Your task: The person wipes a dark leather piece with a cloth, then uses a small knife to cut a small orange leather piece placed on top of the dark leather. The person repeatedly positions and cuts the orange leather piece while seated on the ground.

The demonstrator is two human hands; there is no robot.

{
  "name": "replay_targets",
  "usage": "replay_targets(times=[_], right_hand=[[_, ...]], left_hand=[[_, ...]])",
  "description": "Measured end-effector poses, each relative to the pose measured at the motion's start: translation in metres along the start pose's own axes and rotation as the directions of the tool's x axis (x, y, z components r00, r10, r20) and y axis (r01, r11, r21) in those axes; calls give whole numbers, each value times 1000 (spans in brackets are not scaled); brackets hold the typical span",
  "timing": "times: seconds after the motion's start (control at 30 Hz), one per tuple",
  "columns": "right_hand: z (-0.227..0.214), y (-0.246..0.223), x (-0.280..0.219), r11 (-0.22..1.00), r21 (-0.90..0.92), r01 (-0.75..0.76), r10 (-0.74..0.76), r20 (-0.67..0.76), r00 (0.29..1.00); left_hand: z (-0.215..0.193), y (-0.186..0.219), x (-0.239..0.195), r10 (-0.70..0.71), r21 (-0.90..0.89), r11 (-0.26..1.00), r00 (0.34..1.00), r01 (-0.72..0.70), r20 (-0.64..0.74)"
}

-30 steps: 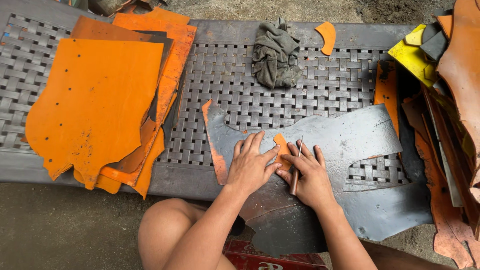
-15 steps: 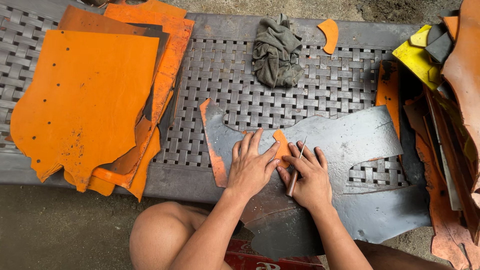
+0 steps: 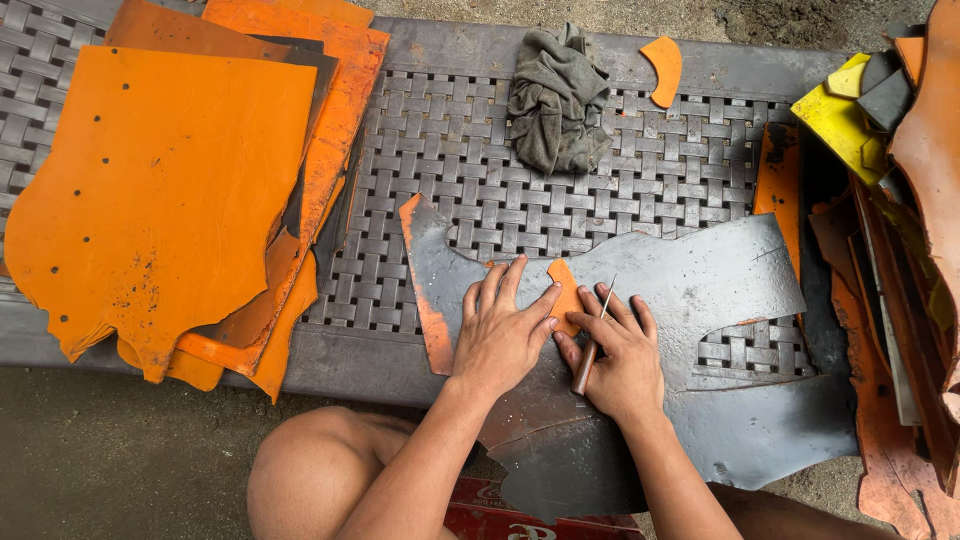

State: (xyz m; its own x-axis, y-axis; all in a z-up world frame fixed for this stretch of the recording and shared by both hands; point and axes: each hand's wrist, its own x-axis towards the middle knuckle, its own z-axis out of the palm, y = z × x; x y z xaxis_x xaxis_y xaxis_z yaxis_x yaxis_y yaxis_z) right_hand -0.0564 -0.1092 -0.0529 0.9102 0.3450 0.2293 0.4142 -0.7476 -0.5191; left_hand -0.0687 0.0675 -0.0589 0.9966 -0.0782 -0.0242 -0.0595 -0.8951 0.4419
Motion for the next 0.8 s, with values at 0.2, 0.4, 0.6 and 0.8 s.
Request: replay_targets(times=[0.2, 0.4, 0.6, 0.8], right_hand=[[1, 2, -1, 1000, -11, -6, 6, 8, 1000], [2, 2, 0, 1000, -2, -9, 9, 5, 1000], [1, 2, -1, 1000, -6, -11, 11, 19, 1000], [1, 1, 0, 1000, -11, -16, 16, 24, 1000]], left_hand=[[-2, 0, 0, -2, -10, 1000, 1000, 2, 9], [0, -1, 0, 11, -2, 1000, 1000, -11, -10], [3, -2, -1, 10, 2, 1000, 1000, -10, -8], [3, -3, -1, 16, 2, 1000, 1000, -16, -20]])
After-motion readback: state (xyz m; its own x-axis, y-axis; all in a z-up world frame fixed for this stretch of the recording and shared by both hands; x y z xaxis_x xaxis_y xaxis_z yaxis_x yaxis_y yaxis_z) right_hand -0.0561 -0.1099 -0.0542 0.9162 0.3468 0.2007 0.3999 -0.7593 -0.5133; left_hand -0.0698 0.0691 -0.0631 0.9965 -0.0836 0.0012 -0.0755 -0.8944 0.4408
